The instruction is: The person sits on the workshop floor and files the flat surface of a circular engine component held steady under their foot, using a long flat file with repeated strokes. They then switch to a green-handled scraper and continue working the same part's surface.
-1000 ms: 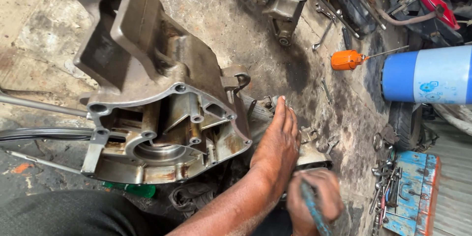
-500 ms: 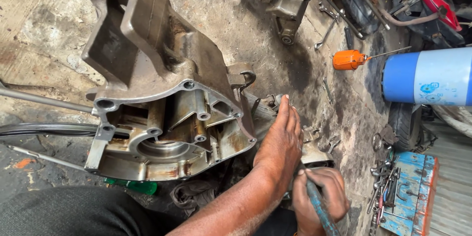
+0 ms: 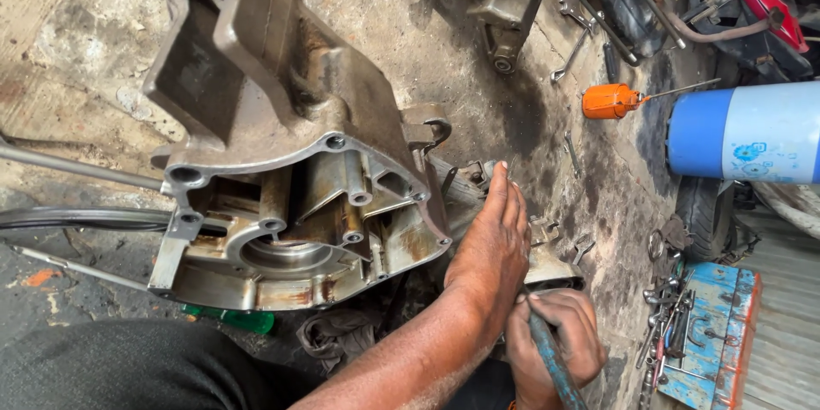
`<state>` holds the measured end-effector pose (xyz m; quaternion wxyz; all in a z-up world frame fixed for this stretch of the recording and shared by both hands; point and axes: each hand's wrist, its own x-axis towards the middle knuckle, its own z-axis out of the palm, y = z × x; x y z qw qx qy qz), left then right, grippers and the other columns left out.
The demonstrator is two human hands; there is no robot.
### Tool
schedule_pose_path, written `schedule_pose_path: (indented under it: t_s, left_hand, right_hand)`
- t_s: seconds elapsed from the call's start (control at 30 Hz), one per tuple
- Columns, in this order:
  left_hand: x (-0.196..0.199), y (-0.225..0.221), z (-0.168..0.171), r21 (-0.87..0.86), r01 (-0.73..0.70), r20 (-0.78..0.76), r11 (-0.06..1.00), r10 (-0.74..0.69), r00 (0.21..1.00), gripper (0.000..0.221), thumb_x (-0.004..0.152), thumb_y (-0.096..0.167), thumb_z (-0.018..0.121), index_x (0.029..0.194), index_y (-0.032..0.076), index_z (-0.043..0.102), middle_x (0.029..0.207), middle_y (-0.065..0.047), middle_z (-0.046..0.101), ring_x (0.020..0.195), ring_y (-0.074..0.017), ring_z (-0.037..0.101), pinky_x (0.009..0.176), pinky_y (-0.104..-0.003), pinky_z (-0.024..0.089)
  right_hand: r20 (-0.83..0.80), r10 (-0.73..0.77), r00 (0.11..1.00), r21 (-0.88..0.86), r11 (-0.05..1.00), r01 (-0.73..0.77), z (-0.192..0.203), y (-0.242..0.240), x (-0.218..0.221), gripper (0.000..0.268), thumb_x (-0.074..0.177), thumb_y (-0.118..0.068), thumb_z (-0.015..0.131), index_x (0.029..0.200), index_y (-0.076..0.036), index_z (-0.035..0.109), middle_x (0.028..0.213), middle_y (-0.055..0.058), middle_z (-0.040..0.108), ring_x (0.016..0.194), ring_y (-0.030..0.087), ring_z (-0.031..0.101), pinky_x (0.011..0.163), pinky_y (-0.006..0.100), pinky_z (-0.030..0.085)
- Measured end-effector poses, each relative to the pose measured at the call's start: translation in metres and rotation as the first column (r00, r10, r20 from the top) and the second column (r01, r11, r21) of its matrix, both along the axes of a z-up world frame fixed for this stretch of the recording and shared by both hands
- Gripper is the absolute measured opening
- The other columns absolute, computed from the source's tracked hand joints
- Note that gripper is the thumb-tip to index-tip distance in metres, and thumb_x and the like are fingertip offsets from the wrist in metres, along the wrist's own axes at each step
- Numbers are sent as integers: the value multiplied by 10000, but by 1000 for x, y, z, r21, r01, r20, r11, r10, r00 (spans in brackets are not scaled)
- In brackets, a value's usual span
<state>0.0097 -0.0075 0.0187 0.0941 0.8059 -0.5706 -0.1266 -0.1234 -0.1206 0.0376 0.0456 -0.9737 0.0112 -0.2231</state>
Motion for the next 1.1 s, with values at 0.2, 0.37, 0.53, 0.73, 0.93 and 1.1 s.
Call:
schedule_pose_path:
  t_s: [0.2, 0.37, 0.53, 0.73, 0.93, 1.1]
  left_hand:
    - [-1, 3, 0, 4, -6, 11, 1000, 6, 1000, 797, 989, 578, 505, 1549, 23, 390, 1629, -266, 300, 1502, -462, 223, 1125, -744, 24]
    - [-1, 5, 1, 1, 11, 2, 1000, -11, 1000, 797, 980, 549, 533, 1552, 16, 382, 1632, -251, 282, 1503, -463, 203, 1115, -748, 16]
    - [0, 10, 0, 12, 17, -16, 1000, -17, 1000, 779, 976, 541, 550, 1557, 50, 381, 1655, -236, 271, 1528, -450, 193, 1145, -748, 14]
    - [-1, 9, -2, 26, 33, 12, 999, -33, 999, 809, 970, 526, 558, 1558, 10, 351, 1640, -256, 253, 1497, -468, 194, 1108, -745, 12]
    - [-2, 5, 0, -16, -8, 11, 1000, 8, 1000, 706, 1004, 456, 525, 1550, 27, 397, 1643, -227, 298, 1513, -453, 218, 1129, -755, 33]
    - [1, 12, 2, -3, 16, -16, 1000, -16, 1000, 760, 999, 529, 485, 1550, 18, 373, 1638, -242, 271, 1504, -460, 188, 1114, -746, 8]
  right_hand:
    - [-23, -20, 1000, 1, 1000, 20, 0, -1, -1, 167, 749, 95, 748, 838, -7, 650, 843, 129, 703, 800, 259, 712, 772, 340, 580]
    - [-61, -10, 998, -9, 1000, 10, 1, -1, -1, 159, 720, 100, 719, 826, 2, 652, 822, 129, 698, 788, 257, 718, 762, 338, 586]
    - [-8, 22, 1000, 7, 1000, -22, -5, 0, -6, 166, 728, 92, 727, 828, -5, 635, 823, 125, 680, 817, 262, 704, 754, 336, 571]
    - [15, -13, 1000, 12, 1000, 13, -12, -3, -11, 181, 742, 79, 752, 822, -11, 617, 816, 115, 669, 768, 245, 698, 743, 331, 567]
    - [-107, 14, 994, -68, 997, -21, -6, 5, -6, 212, 660, 52, 789, 765, -12, 615, 772, 121, 674, 788, 275, 699, 767, 382, 572]
    - [-71, 15, 997, -9, 1000, -16, -6, 11, -3, 220, 665, 36, 803, 766, -15, 614, 755, 115, 665, 771, 258, 690, 741, 371, 564]
